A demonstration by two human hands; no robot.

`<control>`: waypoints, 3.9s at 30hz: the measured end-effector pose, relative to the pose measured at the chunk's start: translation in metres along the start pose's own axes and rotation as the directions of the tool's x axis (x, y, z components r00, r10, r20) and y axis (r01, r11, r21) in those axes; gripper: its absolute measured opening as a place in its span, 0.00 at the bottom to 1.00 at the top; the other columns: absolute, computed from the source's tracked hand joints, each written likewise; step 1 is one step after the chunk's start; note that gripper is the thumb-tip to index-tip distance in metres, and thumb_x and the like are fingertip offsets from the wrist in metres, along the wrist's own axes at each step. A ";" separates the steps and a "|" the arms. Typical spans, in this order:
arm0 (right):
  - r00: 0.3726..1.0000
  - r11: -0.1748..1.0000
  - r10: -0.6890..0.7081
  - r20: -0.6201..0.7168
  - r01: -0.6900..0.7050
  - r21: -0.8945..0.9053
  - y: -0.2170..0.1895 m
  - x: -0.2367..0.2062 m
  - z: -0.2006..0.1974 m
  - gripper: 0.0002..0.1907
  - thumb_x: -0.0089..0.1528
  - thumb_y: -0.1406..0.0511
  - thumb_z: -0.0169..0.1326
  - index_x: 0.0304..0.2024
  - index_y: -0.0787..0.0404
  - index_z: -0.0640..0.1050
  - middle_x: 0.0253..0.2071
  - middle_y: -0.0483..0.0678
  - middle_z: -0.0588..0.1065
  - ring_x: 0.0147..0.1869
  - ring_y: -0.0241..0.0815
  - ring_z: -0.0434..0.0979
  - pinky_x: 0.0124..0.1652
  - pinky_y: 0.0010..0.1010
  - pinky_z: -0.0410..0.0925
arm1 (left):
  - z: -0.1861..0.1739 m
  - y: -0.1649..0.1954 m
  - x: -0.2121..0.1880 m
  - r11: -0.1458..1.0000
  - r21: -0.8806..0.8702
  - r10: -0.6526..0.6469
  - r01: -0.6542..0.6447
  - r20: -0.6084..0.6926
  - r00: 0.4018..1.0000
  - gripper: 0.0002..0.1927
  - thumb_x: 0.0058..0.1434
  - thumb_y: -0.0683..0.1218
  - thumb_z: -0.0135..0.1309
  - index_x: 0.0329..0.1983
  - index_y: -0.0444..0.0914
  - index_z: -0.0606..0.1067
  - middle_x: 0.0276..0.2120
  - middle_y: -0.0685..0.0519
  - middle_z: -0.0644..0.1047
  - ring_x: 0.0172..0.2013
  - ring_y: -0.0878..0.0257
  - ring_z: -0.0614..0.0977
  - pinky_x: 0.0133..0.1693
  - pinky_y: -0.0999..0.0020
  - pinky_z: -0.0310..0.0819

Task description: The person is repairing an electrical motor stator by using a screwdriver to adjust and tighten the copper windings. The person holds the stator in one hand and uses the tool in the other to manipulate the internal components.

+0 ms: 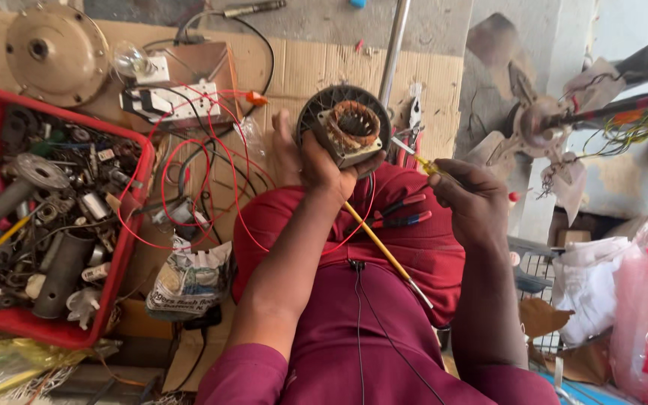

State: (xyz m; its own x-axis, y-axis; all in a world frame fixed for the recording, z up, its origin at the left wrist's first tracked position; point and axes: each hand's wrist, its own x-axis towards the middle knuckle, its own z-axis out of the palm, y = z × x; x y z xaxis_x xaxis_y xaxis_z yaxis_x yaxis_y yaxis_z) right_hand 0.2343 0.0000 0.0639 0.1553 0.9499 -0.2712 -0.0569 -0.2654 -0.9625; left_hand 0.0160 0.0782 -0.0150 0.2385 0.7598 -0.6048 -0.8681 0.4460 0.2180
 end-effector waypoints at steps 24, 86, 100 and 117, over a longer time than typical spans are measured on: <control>0.994 0.980 0.075 0.078 -0.058 -0.192 -0.004 0.003 0.035 0.14 0.60 0.70 0.66 0.48 0.66 0.83 0.34 0.44 0.80 0.33 0.29 0.74 0.34 0.20 0.68 | -0.004 -0.001 -0.001 0.998 0.042 0.043 -0.040 -0.080 0.996 0.39 0.61 0.70 0.27 0.71 0.50 0.64 0.65 0.49 0.69 0.60 0.42 0.75 0.49 0.20 0.70; 0.968 0.981 0.133 0.213 -0.098 -0.166 0.039 0.018 0.047 0.15 0.59 0.67 0.65 0.49 0.62 0.84 0.40 0.47 0.84 0.43 0.31 0.82 0.46 0.24 0.75 | -0.021 0.031 0.000 0.996 0.030 0.078 -0.080 0.058 0.995 0.46 0.61 0.81 0.27 0.66 0.47 0.70 0.51 0.45 0.79 0.43 0.42 0.83 0.36 0.35 0.82; 0.977 0.831 0.200 0.070 -0.207 0.517 0.068 0.004 0.016 0.16 0.68 0.64 0.55 0.55 0.65 0.78 0.39 0.44 0.77 0.39 0.33 0.74 0.38 0.25 0.69 | -0.015 0.029 -0.012 0.997 0.006 0.075 -0.077 0.125 0.989 0.45 0.62 0.80 0.29 0.66 0.47 0.69 0.52 0.46 0.78 0.46 0.44 0.82 0.38 0.35 0.82; 0.985 0.812 0.174 -0.003 -0.142 0.566 0.085 -0.011 -0.002 0.12 0.69 0.66 0.52 0.52 0.66 0.76 0.37 0.48 0.75 0.35 0.38 0.72 0.35 0.29 0.69 | -0.033 0.018 -0.011 0.996 -0.085 0.005 0.018 0.263 0.965 0.44 0.61 0.79 0.38 0.68 0.46 0.67 0.58 0.45 0.76 0.54 0.44 0.80 0.49 0.30 0.78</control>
State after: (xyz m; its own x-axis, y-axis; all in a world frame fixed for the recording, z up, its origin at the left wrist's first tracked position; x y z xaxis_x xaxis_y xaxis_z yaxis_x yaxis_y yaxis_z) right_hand 0.2301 -0.0336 -0.0149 0.1457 0.8889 -0.4344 -0.6260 -0.2572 -0.7362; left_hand -0.0172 0.0620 -0.0295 0.3408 0.8595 -0.3809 -0.8973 0.4183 0.1411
